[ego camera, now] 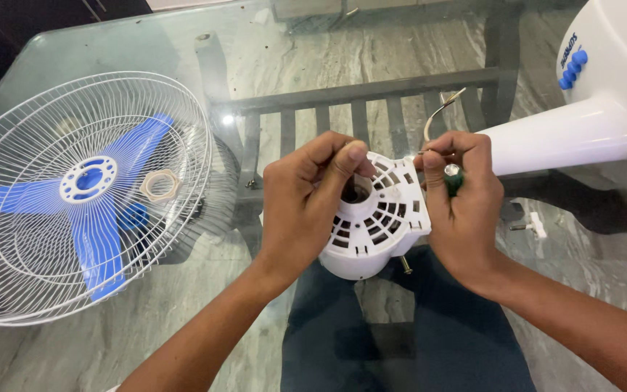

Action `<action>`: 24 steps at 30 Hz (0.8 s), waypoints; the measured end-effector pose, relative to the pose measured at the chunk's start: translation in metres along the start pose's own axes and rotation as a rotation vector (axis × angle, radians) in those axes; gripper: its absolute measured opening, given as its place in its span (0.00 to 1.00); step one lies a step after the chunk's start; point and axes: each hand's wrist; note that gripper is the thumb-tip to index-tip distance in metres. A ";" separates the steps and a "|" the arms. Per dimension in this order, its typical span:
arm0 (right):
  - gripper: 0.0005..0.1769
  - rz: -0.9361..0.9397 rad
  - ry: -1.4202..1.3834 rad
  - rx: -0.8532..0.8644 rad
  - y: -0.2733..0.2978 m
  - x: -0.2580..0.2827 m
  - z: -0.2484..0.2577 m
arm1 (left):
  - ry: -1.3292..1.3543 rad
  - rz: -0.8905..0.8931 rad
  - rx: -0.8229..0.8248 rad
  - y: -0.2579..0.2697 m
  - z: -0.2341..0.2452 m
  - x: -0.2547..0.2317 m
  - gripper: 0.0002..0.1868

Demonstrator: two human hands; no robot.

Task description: The person disassembles a white fan motor housing using a green screwdriver, removes the internal rotor and stator assembly, and manipulates the internal components on a glass table.

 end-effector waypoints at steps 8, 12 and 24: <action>0.10 0.056 -0.208 -0.142 -0.009 -0.026 -0.026 | -0.358 -0.333 -0.146 0.008 -0.006 0.008 0.07; 0.10 0.261 -0.343 -0.154 -0.009 -0.038 -0.034 | -0.540 -0.631 -0.146 0.019 -0.004 0.012 0.04; 0.05 0.251 -0.208 -0.036 0.028 -0.018 -0.013 | -0.477 -0.514 -0.281 0.062 -0.027 0.013 0.02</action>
Point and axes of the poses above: each hand's wrist, its own y-axis away from the middle knuckle, its own z-axis out of the back of the hand, x = y × z, and after that the axes turned 8 degrees about x, right-handed
